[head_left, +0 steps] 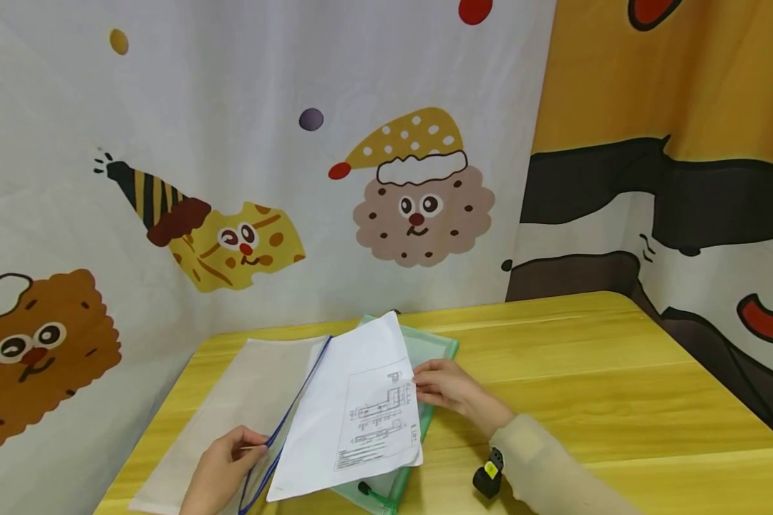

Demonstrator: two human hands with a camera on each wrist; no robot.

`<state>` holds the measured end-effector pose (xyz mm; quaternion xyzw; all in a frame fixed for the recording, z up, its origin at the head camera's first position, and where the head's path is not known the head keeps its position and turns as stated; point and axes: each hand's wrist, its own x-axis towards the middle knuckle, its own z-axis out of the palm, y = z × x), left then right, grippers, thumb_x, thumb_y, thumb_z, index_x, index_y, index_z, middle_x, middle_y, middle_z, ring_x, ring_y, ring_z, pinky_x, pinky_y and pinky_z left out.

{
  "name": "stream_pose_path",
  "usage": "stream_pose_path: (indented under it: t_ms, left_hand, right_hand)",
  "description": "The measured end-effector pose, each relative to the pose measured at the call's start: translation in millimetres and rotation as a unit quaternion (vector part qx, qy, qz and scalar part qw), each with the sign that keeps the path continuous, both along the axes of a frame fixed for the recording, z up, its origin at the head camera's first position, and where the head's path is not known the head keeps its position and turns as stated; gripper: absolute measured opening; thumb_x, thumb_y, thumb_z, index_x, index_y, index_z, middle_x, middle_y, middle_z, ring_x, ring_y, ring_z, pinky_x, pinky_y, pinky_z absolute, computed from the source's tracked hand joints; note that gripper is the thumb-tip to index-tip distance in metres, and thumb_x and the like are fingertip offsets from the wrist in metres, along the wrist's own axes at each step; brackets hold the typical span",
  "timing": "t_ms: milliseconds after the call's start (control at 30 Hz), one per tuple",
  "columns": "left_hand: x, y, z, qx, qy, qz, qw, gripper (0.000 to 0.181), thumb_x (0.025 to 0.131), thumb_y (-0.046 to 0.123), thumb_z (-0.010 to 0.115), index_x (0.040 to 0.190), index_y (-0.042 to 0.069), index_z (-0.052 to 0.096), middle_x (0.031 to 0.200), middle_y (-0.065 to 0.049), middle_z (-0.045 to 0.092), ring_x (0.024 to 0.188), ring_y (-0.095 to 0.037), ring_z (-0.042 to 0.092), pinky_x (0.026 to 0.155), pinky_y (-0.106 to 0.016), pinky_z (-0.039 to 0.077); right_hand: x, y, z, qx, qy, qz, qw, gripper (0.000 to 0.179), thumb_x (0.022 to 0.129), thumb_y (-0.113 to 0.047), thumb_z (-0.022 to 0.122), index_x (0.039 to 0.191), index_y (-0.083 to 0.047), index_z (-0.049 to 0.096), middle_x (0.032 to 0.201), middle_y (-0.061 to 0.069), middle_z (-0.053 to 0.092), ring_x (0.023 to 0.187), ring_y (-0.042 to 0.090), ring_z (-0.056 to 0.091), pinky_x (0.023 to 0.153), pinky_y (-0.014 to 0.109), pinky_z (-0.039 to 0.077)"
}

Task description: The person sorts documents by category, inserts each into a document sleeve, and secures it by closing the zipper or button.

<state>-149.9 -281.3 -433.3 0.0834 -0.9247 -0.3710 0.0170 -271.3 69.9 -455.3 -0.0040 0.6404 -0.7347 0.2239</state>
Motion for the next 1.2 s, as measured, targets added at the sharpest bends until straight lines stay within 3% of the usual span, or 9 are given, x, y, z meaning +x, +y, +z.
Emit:
stream_pose_path:
  t_ms: [600, 1200]
  left_hand:
    - [-1.3, 13.0, -0.4, 0.006, -0.017, 0.0, 0.9998, 0.003, 0.083, 0.007, 0.068, 0.085, 0.008, 0.066, 0.088, -0.001, 0.068, 0.071, -0.011, 0.056, 0.058, -0.022, 0.045]
    - [-4.9, 20.1, -3.7, -0.007, -0.03, 0.007, 0.9995, 0.004, 0.083, 0.008, 0.069, 0.084, 0.008, 0.066, 0.088, -0.002, 0.068, 0.07, -0.012, 0.055, 0.057, -0.025, 0.044]
  right_hand:
    - [9.4, -22.6, 0.5, 0.001, 0.017, -0.04, 0.9991, 0.022, 0.089, -0.002, 0.057, 0.108, 0.009, 0.053, 0.078, 0.007, 0.063, 0.065, 0.01, 0.062, 0.062, 0.022, 0.055]
    - [18.0, -47.5, -1.3, -0.015, 0.024, -0.018, 0.9994, 0.024, 0.089, -0.005, 0.058, 0.109, 0.007, 0.052, 0.082, 0.009, 0.064, 0.066, 0.011, 0.063, 0.065, 0.027, 0.057]
